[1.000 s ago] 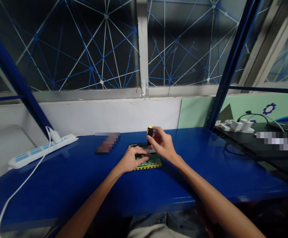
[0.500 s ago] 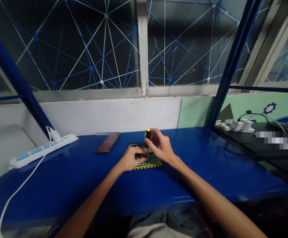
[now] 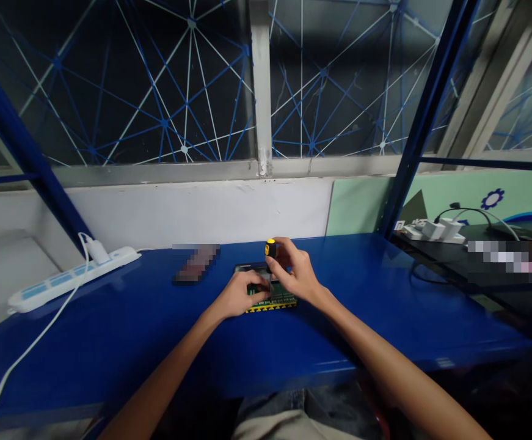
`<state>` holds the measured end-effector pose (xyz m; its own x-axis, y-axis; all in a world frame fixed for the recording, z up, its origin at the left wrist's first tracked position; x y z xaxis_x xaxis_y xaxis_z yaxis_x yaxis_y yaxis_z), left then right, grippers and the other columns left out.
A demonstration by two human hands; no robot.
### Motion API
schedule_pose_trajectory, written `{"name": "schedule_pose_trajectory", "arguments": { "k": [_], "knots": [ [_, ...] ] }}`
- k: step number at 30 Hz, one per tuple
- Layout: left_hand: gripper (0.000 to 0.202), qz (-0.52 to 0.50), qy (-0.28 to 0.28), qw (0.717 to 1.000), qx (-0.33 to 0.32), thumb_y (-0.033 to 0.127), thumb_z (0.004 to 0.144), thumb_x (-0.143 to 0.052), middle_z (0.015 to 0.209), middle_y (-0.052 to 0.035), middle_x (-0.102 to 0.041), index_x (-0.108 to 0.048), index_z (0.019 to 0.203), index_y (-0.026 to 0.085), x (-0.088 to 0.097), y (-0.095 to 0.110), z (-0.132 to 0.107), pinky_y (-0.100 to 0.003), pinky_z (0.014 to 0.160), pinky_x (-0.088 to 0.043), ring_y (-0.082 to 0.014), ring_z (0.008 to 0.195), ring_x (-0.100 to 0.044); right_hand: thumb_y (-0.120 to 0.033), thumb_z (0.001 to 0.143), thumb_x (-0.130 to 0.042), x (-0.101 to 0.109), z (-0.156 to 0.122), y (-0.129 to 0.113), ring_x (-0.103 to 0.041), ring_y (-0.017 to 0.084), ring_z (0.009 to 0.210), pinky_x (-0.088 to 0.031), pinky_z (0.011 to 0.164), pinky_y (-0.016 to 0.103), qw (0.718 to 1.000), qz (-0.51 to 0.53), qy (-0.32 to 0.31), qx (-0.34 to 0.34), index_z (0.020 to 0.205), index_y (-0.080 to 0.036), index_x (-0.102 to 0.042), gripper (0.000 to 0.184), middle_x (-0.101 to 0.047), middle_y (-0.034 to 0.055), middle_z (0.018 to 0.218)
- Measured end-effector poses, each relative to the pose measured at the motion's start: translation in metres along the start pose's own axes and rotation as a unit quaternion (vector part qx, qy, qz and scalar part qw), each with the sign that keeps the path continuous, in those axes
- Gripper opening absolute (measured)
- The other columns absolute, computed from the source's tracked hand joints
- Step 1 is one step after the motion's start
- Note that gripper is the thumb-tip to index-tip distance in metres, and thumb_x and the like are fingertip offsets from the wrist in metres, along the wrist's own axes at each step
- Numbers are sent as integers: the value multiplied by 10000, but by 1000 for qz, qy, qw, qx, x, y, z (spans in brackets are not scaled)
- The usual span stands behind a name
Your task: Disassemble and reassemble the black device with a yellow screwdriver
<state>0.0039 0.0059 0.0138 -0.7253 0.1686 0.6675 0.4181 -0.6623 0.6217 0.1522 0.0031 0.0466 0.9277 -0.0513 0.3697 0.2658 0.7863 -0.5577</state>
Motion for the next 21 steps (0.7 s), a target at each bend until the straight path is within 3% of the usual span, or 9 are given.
{"name": "schedule_pose_trajectory", "arguments": {
  "k": [7, 16, 21],
  "knots": [
    [81, -18, 29, 999, 3, 221, 777, -709, 802, -56, -738, -750, 780, 150, -2, -4, 1, -301, 773, -486, -204, 790, -672, -353, 863, -536, -2, 0, -3, -514, 95, 523, -416, 508, 232, 1000, -23, 15, 10, 1147, -191, -467, 334, -552, -31, 700],
    [102, -5, 14, 1000, -17, 219, 809, -681, 834, -54, -735, -737, 758, 150, -3, -1, 0, -312, 790, -479, -213, 821, -670, -344, 816, -573, -4, 0, 1, -575, 109, 557, -435, 532, 249, 999, -44, -15, -12, 1262, -201, -421, 492, -619, 10, 841],
    [108, 1, 2, 1000, -22, 221, 826, -656, 849, -49, -727, -730, 785, 155, -4, 2, 0, -321, 799, -483, -215, 835, -663, -244, 796, -546, -6, 0, 0, -554, 88, 518, -408, 507, 227, 999, -24, -44, -20, 1299, -229, -384, 529, -634, -5, 853]
  ]
}}
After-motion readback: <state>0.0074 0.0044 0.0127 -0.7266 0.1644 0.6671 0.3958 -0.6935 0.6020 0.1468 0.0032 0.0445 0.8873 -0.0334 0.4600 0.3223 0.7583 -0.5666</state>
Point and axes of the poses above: each hand's wrist, its own z-axis towards the middle knuckle, its own x-axis out of the back of the hand, y = z × x, the point moved 4 cm from there along z, towards the middle knuckle
